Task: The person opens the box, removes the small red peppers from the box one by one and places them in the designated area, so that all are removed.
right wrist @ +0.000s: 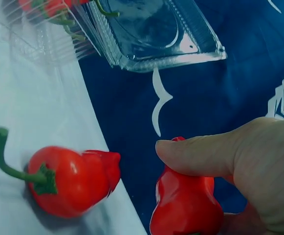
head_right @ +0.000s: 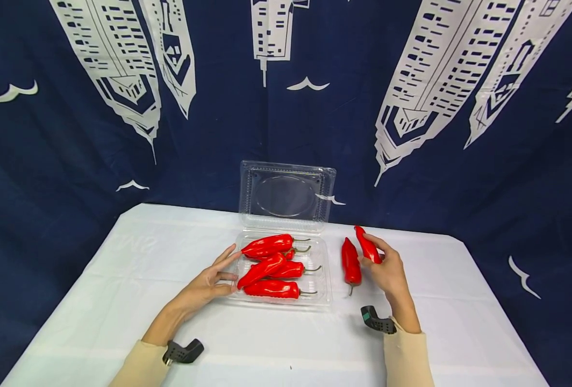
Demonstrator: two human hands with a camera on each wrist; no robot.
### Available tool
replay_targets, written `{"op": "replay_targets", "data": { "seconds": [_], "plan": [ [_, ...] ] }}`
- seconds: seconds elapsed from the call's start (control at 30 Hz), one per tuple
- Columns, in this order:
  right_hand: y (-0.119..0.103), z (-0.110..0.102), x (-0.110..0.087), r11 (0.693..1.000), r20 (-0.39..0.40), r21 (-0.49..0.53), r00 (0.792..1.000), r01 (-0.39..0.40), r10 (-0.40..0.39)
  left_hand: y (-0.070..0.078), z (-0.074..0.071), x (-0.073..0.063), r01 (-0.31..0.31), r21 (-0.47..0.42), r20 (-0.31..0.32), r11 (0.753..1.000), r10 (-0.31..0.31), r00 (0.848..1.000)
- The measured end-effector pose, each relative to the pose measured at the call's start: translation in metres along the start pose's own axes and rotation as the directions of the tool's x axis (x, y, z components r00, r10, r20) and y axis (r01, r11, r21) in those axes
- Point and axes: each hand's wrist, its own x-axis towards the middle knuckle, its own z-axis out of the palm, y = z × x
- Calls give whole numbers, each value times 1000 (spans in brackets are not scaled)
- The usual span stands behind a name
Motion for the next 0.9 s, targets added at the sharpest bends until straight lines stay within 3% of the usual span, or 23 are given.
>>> {"op": "replay_targets", "data": {
  "seconds": [0.4, 0.7, 0.9],
  "plan": [
    [16, 1, 6, 991, 31, 82, 994, -106, 104, 1, 0, -2, -4, 1, -4, 1000, 4, 1000],
    [22, 2, 9, 959, 88, 183, 975, -216, 203, 0, -1, -1, -8, 17, -4, 1000, 8, 1000],
    [26, 4, 11, 954, 113, 188, 970, -234, 216, 0, 0, -1, -7, 16, -3, 1000, 7, 1000]
  ]
}}
